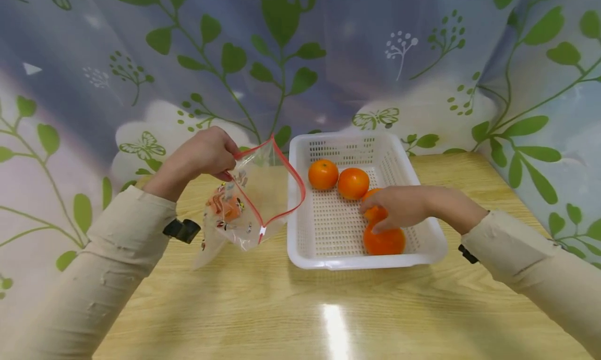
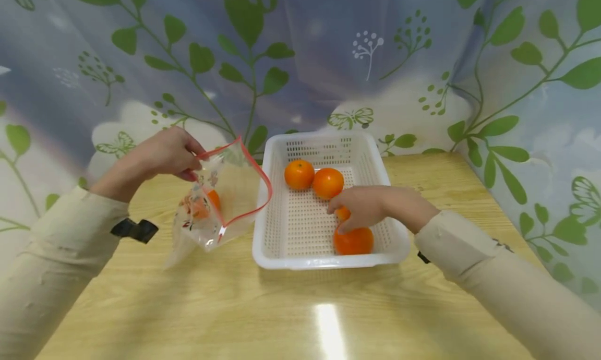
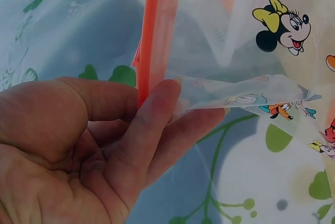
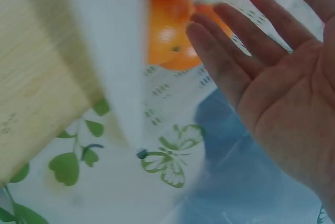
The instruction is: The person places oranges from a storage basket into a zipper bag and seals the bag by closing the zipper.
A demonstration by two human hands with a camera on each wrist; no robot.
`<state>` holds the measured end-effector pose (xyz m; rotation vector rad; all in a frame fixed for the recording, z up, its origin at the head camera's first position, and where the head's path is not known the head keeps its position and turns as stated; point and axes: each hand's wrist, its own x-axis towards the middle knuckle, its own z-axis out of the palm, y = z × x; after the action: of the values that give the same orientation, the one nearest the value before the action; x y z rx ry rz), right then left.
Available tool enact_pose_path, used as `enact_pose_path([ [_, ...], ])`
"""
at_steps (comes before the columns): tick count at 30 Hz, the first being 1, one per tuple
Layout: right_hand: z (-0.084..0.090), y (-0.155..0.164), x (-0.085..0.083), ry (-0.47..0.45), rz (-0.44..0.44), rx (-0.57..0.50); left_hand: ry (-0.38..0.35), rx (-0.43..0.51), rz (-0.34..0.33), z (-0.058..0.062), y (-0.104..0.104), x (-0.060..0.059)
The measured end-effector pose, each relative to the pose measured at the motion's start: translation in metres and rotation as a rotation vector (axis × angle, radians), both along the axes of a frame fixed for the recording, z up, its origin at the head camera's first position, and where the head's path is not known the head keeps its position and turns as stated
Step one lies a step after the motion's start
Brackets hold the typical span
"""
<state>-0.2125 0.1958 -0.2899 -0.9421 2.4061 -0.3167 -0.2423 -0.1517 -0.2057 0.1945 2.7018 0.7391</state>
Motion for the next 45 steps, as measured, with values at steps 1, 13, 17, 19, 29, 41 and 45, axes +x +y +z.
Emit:
enact_pose_path([
  [1, -0.002, 0.003, 0.002, -0.019, 0.004, 0.027, 0.001, -0.004, -0.001, 0.0, 0.0, 0.0],
  [13, -0.02, -0.004, 0.012, 0.001, 0.012, 0.124, 0.025, 0.014, -0.027, -0.005, 0.005, -0.001],
  [17, -0.025, -0.008, 0.015, 0.016, 0.026, 0.144, 0.028, 0.031, -0.034, -0.008, 0.005, -0.002],
  [19, -0.027, -0.009, 0.015, 0.025, 0.025, 0.159, 0.029, 0.033, -0.036, -0.009, 0.005, -0.003],
  [29, -0.029, -0.008, 0.016, 0.033, 0.011, 0.203, 0.025, 0.043, -0.032, -0.012, 0.004, -0.003],
  [41, -0.029, 0.0, 0.018, 0.021, 0.013, 0.171, 0.021, 0.052, -0.016, -0.014, 0.006, -0.003],
  [45, -0.029, 0.008, 0.018, 0.024, -0.03, 0.109, 0.031, 0.037, -0.027, -0.013, 0.006, -0.003],
])
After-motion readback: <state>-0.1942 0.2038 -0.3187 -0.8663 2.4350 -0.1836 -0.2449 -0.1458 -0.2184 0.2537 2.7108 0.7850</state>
